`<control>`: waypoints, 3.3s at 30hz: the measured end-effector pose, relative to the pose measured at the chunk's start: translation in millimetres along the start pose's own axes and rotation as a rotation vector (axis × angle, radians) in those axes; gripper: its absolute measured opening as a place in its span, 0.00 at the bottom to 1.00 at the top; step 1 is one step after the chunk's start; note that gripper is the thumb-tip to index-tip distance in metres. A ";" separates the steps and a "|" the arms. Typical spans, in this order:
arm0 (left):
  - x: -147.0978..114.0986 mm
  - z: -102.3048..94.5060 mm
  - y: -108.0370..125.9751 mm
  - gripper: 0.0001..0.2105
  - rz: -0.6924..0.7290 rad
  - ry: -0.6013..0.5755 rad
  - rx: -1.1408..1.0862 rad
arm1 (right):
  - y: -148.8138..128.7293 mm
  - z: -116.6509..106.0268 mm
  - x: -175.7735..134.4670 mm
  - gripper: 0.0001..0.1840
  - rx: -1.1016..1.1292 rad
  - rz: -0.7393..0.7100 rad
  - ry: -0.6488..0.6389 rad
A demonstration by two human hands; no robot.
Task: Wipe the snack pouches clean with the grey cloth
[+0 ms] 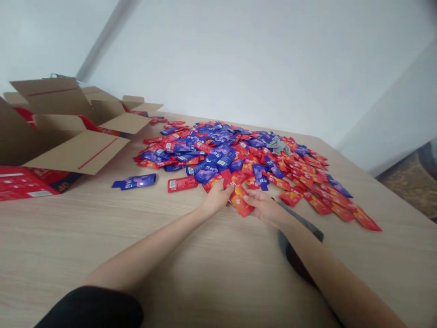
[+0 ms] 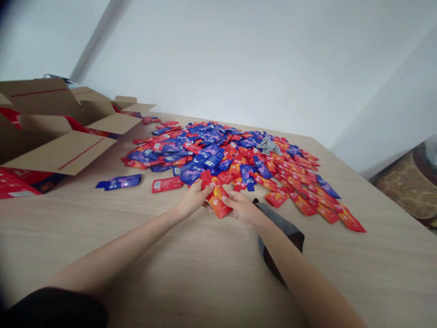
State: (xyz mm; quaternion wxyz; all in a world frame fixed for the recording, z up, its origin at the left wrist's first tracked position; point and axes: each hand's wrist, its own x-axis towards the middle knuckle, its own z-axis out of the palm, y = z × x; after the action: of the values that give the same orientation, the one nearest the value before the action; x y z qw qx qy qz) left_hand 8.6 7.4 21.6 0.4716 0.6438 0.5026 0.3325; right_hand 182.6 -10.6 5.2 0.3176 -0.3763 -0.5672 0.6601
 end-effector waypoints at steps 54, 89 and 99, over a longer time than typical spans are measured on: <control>-110.1 44.8 -46.0 0.22 0.290 -0.047 1.373 | 19.1 37.6 -15.5 0.13 -1.457 -0.226 0.284; -108.4 44.0 -50.5 0.23 0.453 -0.175 1.217 | 20.0 30.9 -34.5 0.16 -1.271 -0.131 0.232; -105.6 43.4 -47.2 0.22 0.452 -0.195 1.215 | 14.7 37.7 -29.7 0.11 -1.509 -0.211 0.111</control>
State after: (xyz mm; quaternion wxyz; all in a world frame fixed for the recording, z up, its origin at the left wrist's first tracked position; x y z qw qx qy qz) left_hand 3.1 -103.5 -32.5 -0.0140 0.9125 0.4083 0.0206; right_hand 165.6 -57.3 -2.5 0.0640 -0.4678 -0.8806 0.0399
